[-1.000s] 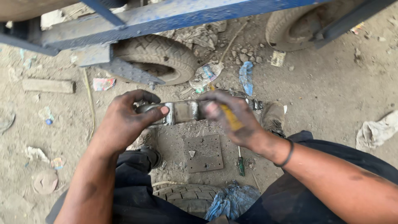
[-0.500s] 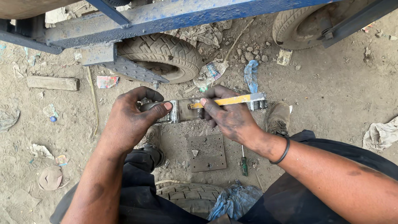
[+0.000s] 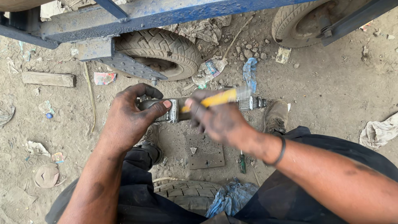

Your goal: The person holds a metal part with the left hand and repeatedly scrapes its surface with a yellow-handled tool in the right hand. The person rotates the part to access different sides while continuing to scrape away residue.

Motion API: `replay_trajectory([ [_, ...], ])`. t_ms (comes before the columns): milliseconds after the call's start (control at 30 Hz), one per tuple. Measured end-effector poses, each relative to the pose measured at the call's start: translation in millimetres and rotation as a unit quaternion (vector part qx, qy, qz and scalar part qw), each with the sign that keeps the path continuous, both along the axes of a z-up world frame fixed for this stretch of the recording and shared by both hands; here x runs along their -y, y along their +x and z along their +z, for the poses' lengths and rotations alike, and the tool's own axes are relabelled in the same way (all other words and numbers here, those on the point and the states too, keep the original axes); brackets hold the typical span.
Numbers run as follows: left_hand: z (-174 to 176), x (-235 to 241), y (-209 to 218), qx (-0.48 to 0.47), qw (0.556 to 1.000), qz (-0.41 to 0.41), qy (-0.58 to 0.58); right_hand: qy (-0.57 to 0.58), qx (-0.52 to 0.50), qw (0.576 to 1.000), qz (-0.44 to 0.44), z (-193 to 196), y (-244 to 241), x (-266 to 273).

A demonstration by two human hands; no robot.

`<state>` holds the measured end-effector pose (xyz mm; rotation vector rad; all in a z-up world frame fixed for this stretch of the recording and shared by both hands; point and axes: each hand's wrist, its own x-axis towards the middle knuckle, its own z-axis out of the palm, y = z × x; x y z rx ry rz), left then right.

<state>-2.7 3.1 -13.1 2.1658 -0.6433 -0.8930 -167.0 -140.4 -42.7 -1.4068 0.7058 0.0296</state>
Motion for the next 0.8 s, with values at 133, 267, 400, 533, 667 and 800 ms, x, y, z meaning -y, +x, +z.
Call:
replay_trajectory([
  [133, -0.6, -0.6, 3.5, 0.015, 1.000, 0.002, -0.017, -0.121, -0.061, 0.991, -0.013, 4.4, 8.9, 9.7],
  [267, -3.9, 0.9, 1.7, 0.017, 1.000, 0.009, -0.016, 0.040, 0.097, 0.993, -0.048, -5.1, 4.2, -3.4],
  [400, -2.2, 0.0, 1.4, 0.020, 0.999, 0.004, -0.034, -0.088, 0.042, 0.995, -0.023, -19.2, -1.8, 4.9],
  [533, -1.6, -1.1, 1.0, 0.026, 0.999, -0.004, -0.043, -0.149, -0.015, 0.988, -0.033, -30.3, 1.0, 20.1],
  [667, -5.2, 2.0, 2.0, 0.019, 0.999, 0.011, -0.024, -0.102, 0.040, 0.994, -0.016, -31.5, -10.0, 10.4],
  [800, -5.9, 4.7, 8.4, 0.069, 0.997, -0.014, -0.034, -0.117, 0.073, 0.990, 0.009, -23.3, -11.0, 13.3],
])
